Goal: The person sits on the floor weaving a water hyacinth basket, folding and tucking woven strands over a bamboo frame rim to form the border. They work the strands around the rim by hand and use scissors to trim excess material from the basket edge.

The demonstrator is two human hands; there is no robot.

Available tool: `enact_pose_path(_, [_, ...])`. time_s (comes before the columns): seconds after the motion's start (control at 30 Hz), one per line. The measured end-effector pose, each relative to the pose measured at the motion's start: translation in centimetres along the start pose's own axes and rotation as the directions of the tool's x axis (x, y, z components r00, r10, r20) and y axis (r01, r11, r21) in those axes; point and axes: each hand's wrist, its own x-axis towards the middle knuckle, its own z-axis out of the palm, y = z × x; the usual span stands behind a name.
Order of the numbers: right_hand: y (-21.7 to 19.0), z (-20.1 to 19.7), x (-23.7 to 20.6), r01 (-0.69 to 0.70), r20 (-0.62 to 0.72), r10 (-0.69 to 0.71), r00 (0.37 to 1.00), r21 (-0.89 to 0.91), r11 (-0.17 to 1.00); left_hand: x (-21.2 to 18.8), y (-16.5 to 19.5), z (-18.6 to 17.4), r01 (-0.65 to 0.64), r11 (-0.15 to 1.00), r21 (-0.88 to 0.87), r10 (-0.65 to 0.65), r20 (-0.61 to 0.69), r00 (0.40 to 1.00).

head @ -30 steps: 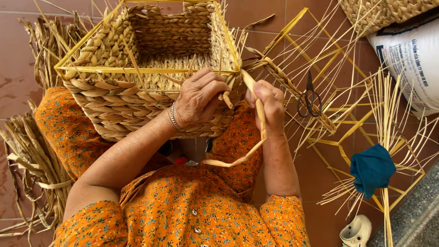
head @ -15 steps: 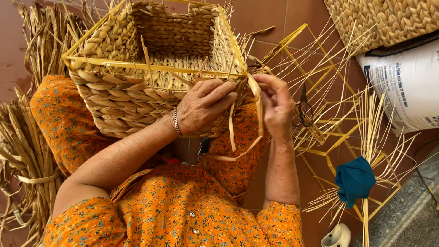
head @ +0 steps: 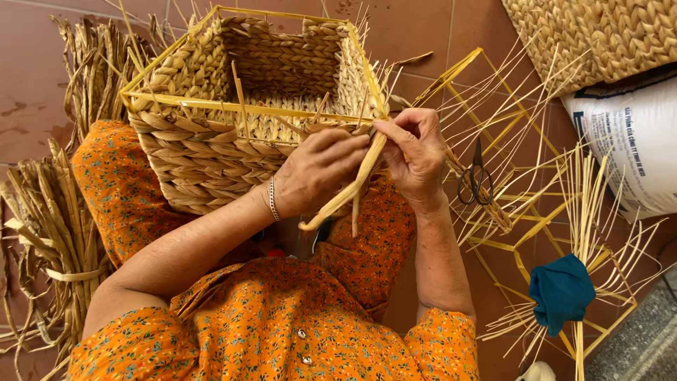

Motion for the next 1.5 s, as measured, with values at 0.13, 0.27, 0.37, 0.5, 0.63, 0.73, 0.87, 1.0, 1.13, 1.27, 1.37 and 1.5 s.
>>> enact_pose_path(0.13, [0.8,-0.3,0.1,-0.025,0.044,0.026,0.999,-0.018,1.0,2.2,0.2,-0.4,0.447,0.884,-0.135,-0.445,0.046,0.894])
enact_pose_path(0.27, [1.1,-0.3,0.2,-0.1,0.055,0.095,0.994,0.108,0.989,3.9,-0.4,0.5,0.41,0.912,0.032,-0.411,0.042,0.911])
enact_pose_path(0.37, [1.1,-0.3,0.7,-0.147,0.056,0.139,0.989,0.179,0.973,2.4,0.1,1.3,0.257,0.959,-0.12,-0.273,-0.149,0.95])
enact_pose_path(0.5, [0.8,0.5,1.5,-0.024,0.052,0.022,0.998,0.037,0.999,0.9,1.1,1.6,-0.078,0.995,0.065,0.087,-0.149,0.985])
enact_pose_path(0.63, [-0.2,0.9,2.5,0.092,0.131,-0.071,0.989,-0.163,0.982,1.6,2.5,-1.0,-0.11,0.982,0.155,0.121,-0.062,0.991])
enact_pose_path(0.73, [-1.4,0.2,2.6,0.188,0.211,-0.136,0.968,-0.251,0.95,1.3,2.9,-4.9,-0.022,0.877,0.48,0.065,-0.073,0.995])
enact_pose_path(0.87, [-2.3,-0.3,2.0,0.177,0.204,-0.135,0.97,-0.208,0.962,-0.4,2.0,-7.9,0.211,0.798,0.564,-0.245,-0.016,0.969])
enact_pose_path(1.0, [-1.3,1.2,2.1,0.021,0.077,-0.008,0.997,-0.161,0.987,-3.2,0.7,-8.1,0.227,0.912,0.342,-0.278,0.108,0.954])
enact_pose_path(1.13, [-0.2,2.4,1.2,-0.002,-0.006,0.002,1.0,-0.147,0.989,-4.7,0.4,-6.0,0.311,0.93,0.195,-0.331,0.079,0.94])
enact_pose_path(1.27, [0.8,2.6,0.3,-0.039,-0.131,0.023,0.991,-0.124,0.991,-4.6,0.6,-6.0,0.315,0.922,0.226,-0.337,0.07,0.939])
enact_pose_path(1.37, [0.8,2.7,0.2,0.158,-0.077,-0.185,0.98,-0.263,0.952,-4.0,1.1,-7.7,0.228,0.937,0.263,-0.238,0.004,0.971])
enact_pose_path(1.5, [-0.5,1.4,1.3,0.263,0.145,-0.242,0.959,-0.145,0.954,-2.9,1.4,-9.8,0.193,0.878,0.437,-0.194,-0.044,0.98])
